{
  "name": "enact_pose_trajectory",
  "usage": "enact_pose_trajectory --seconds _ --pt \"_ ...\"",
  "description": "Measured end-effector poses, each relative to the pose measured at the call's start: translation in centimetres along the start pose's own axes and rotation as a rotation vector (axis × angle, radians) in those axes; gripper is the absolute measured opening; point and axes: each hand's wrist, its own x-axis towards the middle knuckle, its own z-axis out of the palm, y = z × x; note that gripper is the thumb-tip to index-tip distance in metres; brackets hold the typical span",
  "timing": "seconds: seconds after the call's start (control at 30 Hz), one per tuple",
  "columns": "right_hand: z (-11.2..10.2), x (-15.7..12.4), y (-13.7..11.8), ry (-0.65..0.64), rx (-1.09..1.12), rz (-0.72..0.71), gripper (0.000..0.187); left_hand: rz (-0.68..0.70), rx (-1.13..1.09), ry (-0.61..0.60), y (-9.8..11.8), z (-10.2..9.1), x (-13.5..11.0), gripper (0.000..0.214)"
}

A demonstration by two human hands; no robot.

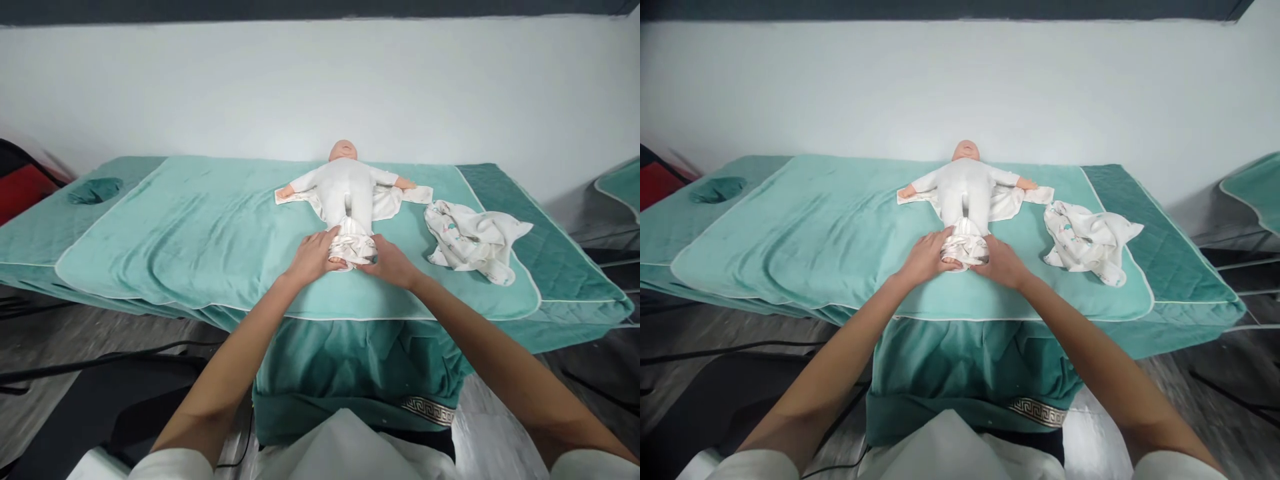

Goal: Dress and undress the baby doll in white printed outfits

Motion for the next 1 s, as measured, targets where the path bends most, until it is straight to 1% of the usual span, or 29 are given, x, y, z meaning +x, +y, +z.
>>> enact_pose_trajectory --seconds 0.07,0.13,0.2,0.27,0.33,0.37,0.4,0.5,0.53,0.57,0.67,0.7,0.73,0.77,0.8,0.83,0.87,0.9,0.93,0.97,1.0 --pt "-0.6 0.3 -0.4 -0.026 0.034 0.054 0.053 -0.055 -0.030 -0.070 0.2 -1.4 0.1 0.090" --pt "-2.0 0.6 -1.0 -0.084 0.072 0.076 0.049 -0.099 -0.132 -0.152 0.5 -3.2 0.1 0.085" --pt "-3.9 0.8 -1.6 -0.206 0.133 0.051 0.044 -0.088 -0.288 -0.248 0.8 -5.2 0.1 0.077" --pt "-6.1 1.0 -2.5 -0.370 0.208 0.042 0.039 -0.030 -0.408 -0.348 1.2 -7.2 0.2 0.060" --pt "-8.3 1.1 -3.6 -0.488 0.300 0.027 0.040 0.004 -0.427 -0.432 1.7 -9.0 0.3 0.045" --pt "-9.4 1.2 -4.2 -0.519 0.327 0.018 0.041 0.011 -0.413 -0.462 1.9 -9.8 0.4 0.039" --pt "-10.3 1.2 -4.9 -0.517 0.328 0.007 0.042 0.014 -0.397 -0.484 2.2 -10.7 0.5 0.034" --pt "-12.7 1.5 -6.4 -0.434 0.273 -0.028 0.041 0.030 -0.415 -0.512 2.9 -13.2 0.7 0.024" --pt "-13.4 1.8 -6.8 -0.411 0.287 -0.035 0.041 0.030 -0.462 -0.497 3.1 -14.0 0.8 0.023" --pt "-13.9 2.1 -7.2 -0.396 0.328 -0.037 0.043 0.021 -0.521 -0.456 3.5 -14.9 0.9 0.022" --pt "-15.7 3.3 -8.9 -0.355 0.508 -0.023 0.057 -0.037 -0.700 -0.219 4.9 -17.5 1.4 0.023" --pt "-16.4 3.7 -9.7 -0.349 0.542 -0.028 0.062 -0.050 -0.749 -0.158 5.4 -18.4 1.6 0.025" --pt "-17.1 4.1 -10.6 -0.353 0.549 -0.040 0.065 -0.049 -0.793 -0.137 5.9 -19.3 1.8 0.026" --pt "-18.0 4.4 -11.7 -0.370 0.527 -0.055 0.065 -0.035 -0.828 -0.160 6.2 -20.2 2.1 0.028" --pt "-18.9 4.6 -12.7 -0.398 0.482 -0.062 0.062 -0.019 -0.839 -0.212 6.3 -21.2 2.5 0.030" --pt "-19.8 4.9 -13.7 -0.437 0.420 -0.055 0.057 -0.010 -0.816 -0.256 6.2 -22.2 3.0 0.033" --pt "-20.7 5.1 -14.6 -0.485 0.360 -0.035 0.050 -0.015 -0.755 -0.276 5.9 -23.2 3.6 0.035" --pt "-21.4 5.3 -15.1 -0.528 0.308 0.004 0.042 -0.039 -0.659 -0.247 5.5 -24.1 4.3 0.036" --pt "-21.9 5.6 -15.3 -0.561 0.273 0.061 0.036 -0.067 -0.561 -0.160 5.1 -24.9 5.0 0.038" --pt "-22.2 6.1 -15.1 -0.551 0.273 0.111 0.033 -0.083 -0.467 -0.049 4.7 -25.6 5.8 0.042" --pt "-22.2 6.6 -14.6 -0.479 0.314 0.134 0.030 -0.083 -0.374 0.088 4.5 -26.1 6.5 0.046"
